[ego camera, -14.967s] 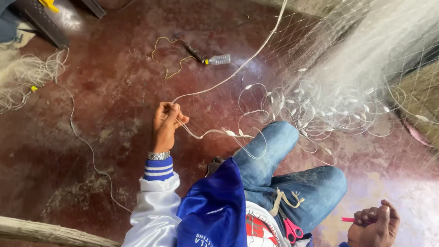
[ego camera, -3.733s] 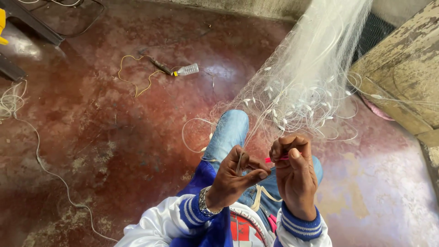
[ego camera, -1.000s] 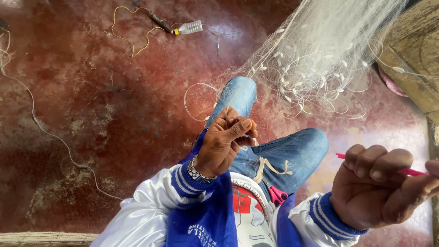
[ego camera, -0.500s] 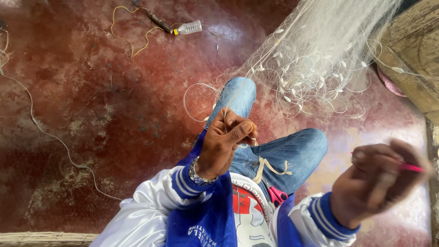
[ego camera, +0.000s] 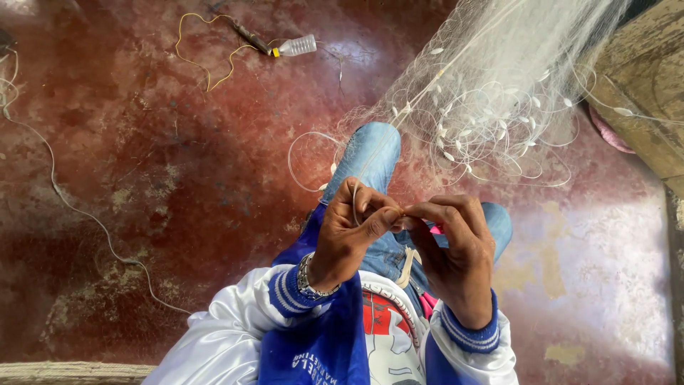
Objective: The person sits on the floor and uses a pink plastic tool to thread white netting material through small white floats. They pull the netting taut, manipulate the floats, and continue the threading process along the length of the net.
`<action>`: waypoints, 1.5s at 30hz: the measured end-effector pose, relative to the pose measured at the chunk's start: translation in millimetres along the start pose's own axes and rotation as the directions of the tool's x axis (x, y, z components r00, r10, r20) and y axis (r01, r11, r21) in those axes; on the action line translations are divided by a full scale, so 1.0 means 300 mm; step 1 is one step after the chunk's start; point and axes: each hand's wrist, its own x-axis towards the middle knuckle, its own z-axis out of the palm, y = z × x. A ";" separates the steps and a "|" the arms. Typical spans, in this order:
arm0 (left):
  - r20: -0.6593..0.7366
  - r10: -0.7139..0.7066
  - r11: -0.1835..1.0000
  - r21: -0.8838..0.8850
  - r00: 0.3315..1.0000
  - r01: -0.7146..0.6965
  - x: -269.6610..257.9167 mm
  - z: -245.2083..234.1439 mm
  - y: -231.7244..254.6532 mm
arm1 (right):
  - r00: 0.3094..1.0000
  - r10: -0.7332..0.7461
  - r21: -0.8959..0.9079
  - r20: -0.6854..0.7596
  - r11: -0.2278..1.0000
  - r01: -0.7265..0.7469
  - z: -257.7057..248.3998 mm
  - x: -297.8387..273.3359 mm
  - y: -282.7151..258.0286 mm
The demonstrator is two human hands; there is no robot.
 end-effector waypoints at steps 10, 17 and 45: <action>-0.155 0.131 0.991 0.036 0.979 -0.127 0.011 0.002 -0.007 | 0.950 0.182 0.375 -0.255 0.924 -0.076 0.076 -0.030 0.080; -0.165 0.209 0.976 0.091 0.964 -0.196 0.012 0.004 -0.025 | 0.915 0.294 0.575 -0.275 0.814 -0.089 0.106 -0.031 0.064; -0.133 0.315 0.944 0.148 0.940 -0.295 0.014 0.019 -0.034 | 0.969 0.132 0.509 -0.210 0.861 -0.007 0.090 -0.021 0.056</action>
